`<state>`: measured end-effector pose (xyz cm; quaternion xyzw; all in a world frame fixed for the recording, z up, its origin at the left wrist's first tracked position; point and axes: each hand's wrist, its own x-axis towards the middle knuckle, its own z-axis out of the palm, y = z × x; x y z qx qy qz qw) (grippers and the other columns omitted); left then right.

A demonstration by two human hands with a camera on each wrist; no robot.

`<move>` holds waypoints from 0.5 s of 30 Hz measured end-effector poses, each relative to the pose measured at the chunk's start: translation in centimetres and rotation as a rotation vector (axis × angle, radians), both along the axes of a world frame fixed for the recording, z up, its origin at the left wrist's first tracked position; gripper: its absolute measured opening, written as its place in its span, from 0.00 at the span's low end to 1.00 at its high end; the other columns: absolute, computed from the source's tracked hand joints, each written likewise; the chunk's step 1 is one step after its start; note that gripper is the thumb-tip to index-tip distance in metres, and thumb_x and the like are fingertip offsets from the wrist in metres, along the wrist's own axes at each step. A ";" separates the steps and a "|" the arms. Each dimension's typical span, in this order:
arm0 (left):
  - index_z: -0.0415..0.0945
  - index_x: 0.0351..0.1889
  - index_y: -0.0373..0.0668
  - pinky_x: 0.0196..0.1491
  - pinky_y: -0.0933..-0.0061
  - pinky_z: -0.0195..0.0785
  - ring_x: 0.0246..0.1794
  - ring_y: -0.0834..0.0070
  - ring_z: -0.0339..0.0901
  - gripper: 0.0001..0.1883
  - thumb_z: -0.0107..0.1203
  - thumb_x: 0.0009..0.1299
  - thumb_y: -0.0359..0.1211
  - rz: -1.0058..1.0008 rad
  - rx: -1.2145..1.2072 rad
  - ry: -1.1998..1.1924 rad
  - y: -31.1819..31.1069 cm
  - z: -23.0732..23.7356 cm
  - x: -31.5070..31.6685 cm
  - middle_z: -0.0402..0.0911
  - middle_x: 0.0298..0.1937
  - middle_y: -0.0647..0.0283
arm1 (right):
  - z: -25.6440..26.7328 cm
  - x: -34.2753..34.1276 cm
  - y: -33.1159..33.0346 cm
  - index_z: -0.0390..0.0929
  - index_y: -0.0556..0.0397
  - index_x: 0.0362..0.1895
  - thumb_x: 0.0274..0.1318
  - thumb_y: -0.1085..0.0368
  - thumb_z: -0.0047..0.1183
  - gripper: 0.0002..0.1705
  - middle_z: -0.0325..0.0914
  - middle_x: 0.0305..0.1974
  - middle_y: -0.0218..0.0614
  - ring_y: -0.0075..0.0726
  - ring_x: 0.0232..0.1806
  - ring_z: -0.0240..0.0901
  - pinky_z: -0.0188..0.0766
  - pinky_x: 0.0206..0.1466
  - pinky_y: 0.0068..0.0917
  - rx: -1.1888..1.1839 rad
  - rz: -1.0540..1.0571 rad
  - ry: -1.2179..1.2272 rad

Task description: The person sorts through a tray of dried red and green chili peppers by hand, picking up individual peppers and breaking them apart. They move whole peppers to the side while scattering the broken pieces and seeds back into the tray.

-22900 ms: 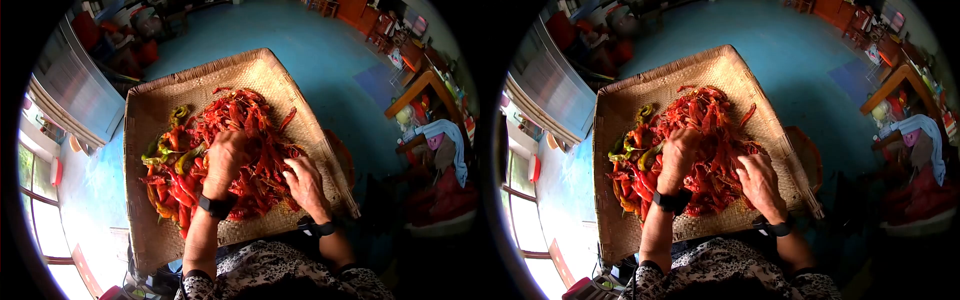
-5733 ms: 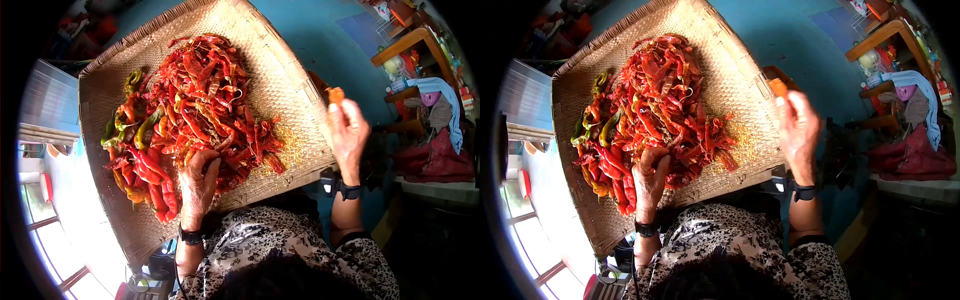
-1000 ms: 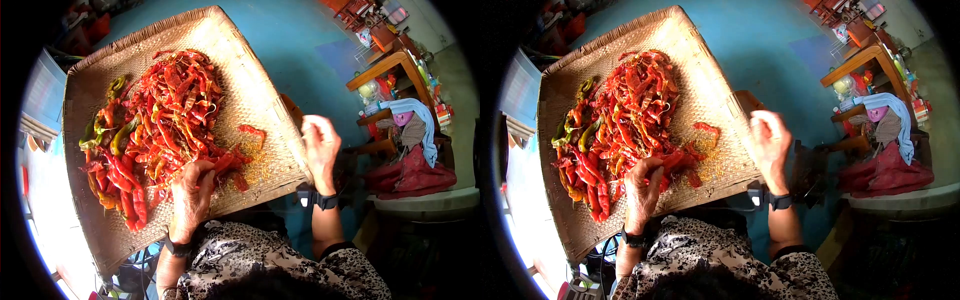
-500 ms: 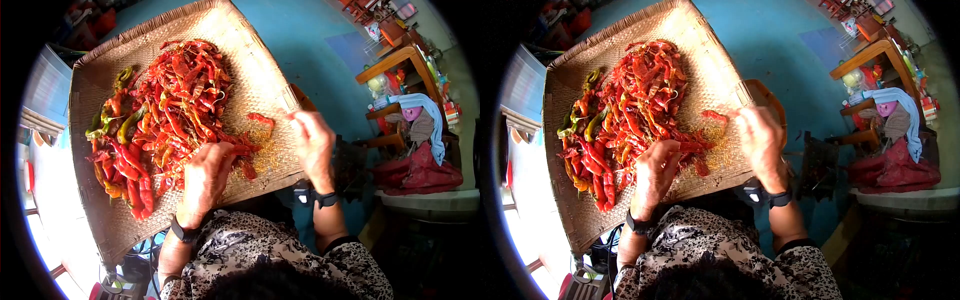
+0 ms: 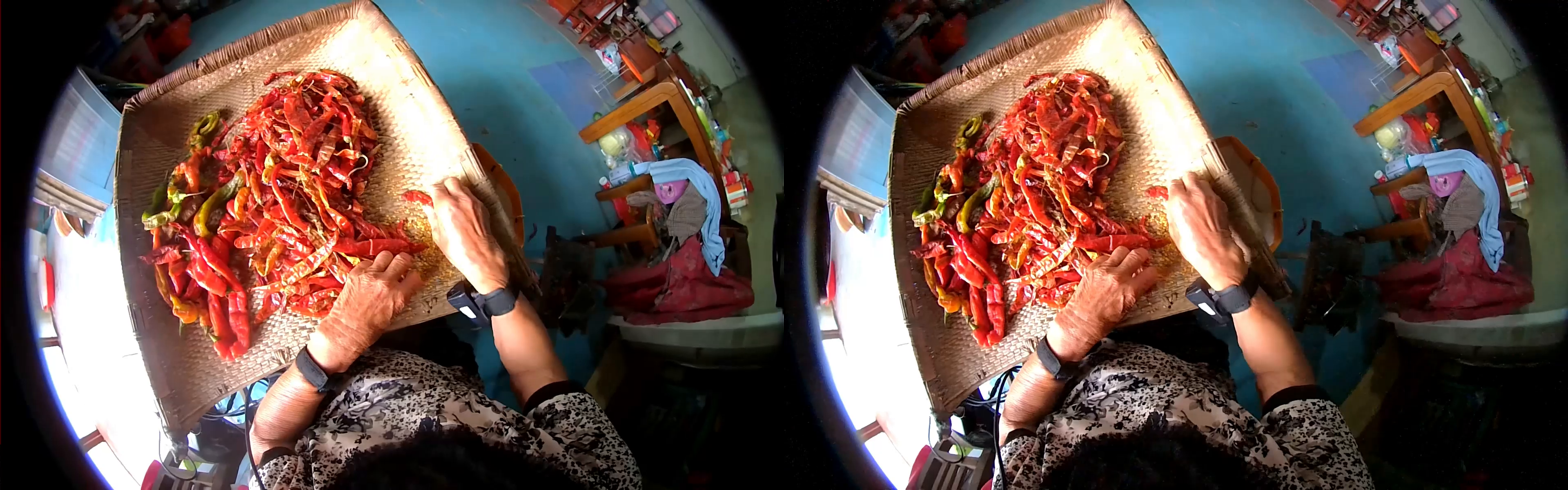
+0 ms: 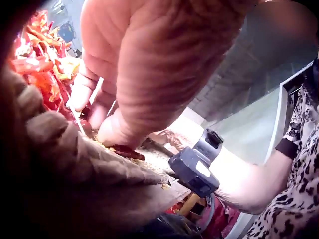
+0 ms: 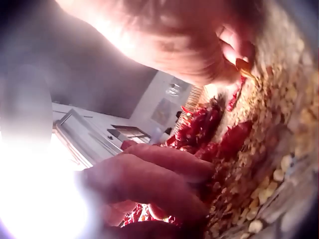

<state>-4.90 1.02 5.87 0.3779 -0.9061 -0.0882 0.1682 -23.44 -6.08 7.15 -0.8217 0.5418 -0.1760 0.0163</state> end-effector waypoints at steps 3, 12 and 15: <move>0.75 0.41 0.45 0.46 0.66 0.72 0.48 0.66 0.73 0.10 0.51 0.62 0.32 0.011 0.002 0.011 0.2 0.4 0.4 0.74 0.49 0.61 | -0.4 0.2 -0.3 0.70 0.62 0.40 0.53 0.74 0.51 0.09 0.69 0.38 0.47 0.52 0.43 0.71 0.72 0.45 0.43 -0.028 0.002 0.075; 0.72 0.38 0.40 0.41 0.61 0.74 0.41 0.56 0.79 0.08 0.53 0.61 0.22 0.096 0.064 0.327 0.3 0.0 1.4 0.79 0.40 0.56 | 1.0 -0.8 0.0 0.71 0.54 0.40 0.71 0.61 0.41 0.10 0.61 0.29 0.27 0.22 0.25 0.59 0.61 0.23 0.21 0.287 -0.066 -0.542; 0.73 0.38 0.39 0.36 0.64 0.73 0.34 0.57 0.80 0.09 0.54 0.63 0.17 0.225 0.257 0.649 0.3 0.3 2.1 0.79 0.33 0.56 | 1.8 -3.2 -0.5 0.76 0.56 0.39 0.59 0.81 0.48 0.08 0.69 0.32 0.29 0.24 0.28 0.66 0.67 0.30 0.23 0.087 -0.296 -0.839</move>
